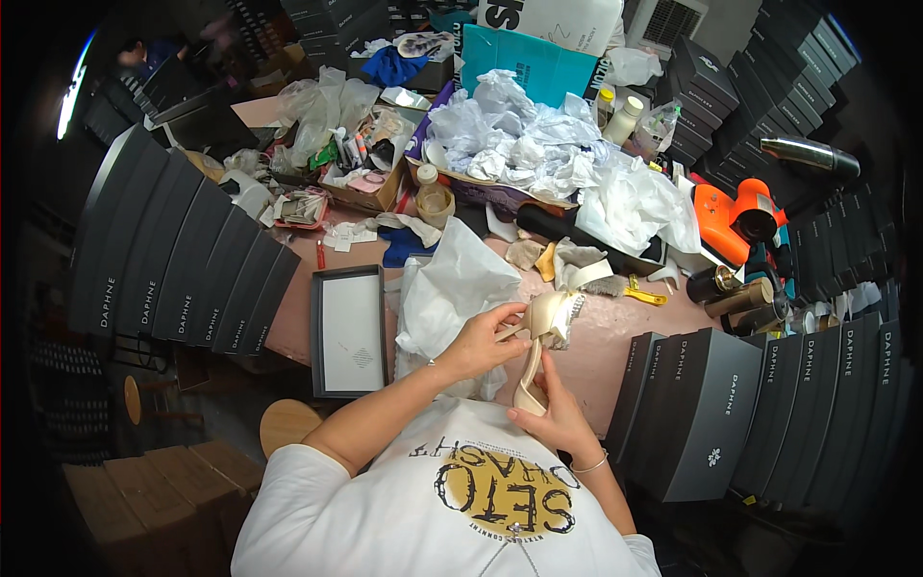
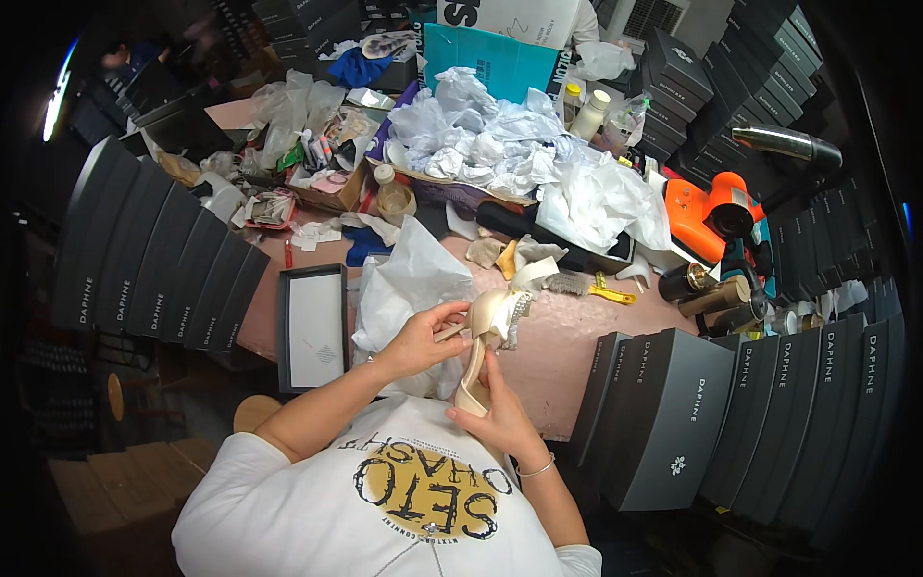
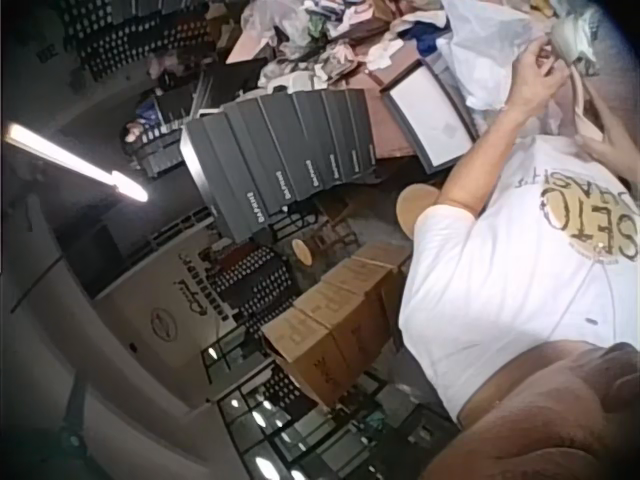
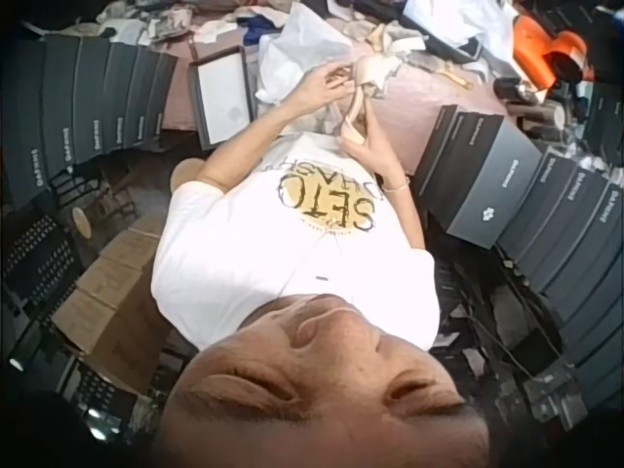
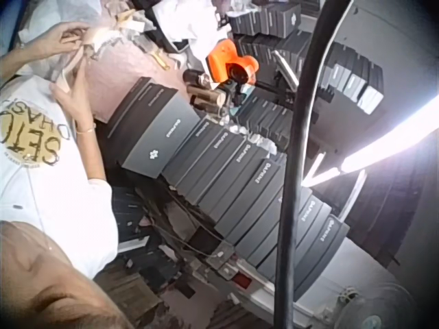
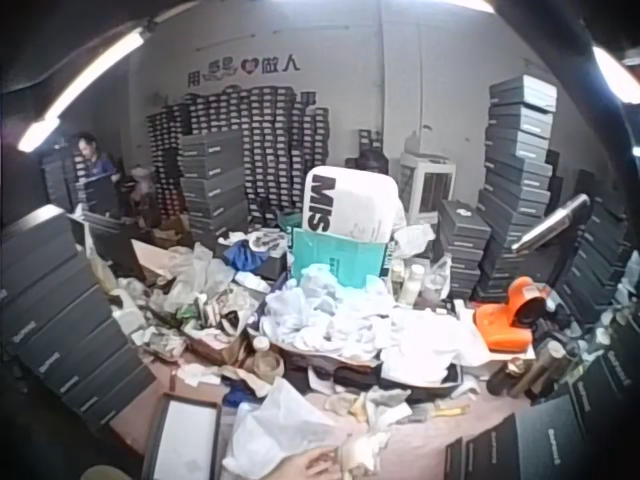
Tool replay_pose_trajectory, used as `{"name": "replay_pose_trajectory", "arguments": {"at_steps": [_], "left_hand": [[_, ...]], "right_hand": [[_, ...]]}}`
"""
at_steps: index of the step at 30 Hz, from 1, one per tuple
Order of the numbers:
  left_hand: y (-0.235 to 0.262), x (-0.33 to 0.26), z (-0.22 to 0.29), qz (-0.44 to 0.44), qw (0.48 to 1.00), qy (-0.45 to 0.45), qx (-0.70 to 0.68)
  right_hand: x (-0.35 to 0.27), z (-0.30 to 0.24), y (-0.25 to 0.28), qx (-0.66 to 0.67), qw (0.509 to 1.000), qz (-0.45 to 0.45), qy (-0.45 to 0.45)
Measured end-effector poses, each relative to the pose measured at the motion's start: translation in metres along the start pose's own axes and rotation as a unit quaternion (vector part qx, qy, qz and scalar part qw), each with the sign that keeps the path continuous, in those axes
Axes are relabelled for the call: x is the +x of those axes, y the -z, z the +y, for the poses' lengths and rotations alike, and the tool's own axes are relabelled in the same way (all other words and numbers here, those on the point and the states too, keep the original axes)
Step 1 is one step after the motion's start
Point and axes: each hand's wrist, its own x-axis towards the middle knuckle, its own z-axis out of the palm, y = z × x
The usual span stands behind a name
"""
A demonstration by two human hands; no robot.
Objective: Packing high-heeled shoes into boxes with protective tissue paper.
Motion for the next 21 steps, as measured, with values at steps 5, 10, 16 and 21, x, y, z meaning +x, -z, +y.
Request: {"name": "replay_pose_trajectory", "arguments": {"at_steps": [5,10,16,21], "left_hand": [[-0.001,0.000,0.000,0.017,0.998,0.025,-0.047],[0.003,-0.005,-0.014,0.046,0.966,0.005,-0.255],[-0.010,-0.025,-0.019,-0.109,0.914,-0.068,-0.384],[-0.031,-0.025,0.015,0.004,0.960,-0.043,-0.276]], "right_hand": [[0.001,-0.004,0.001,0.002,1.000,-0.023,-0.021],[0.002,0.011,0.003,0.100,0.995,-0.031,0.004],[0.020,0.006,0.010,0.246,0.964,-0.076,0.064],[0.021,0.022,0.018,0.106,0.985,0.031,0.130]]}}
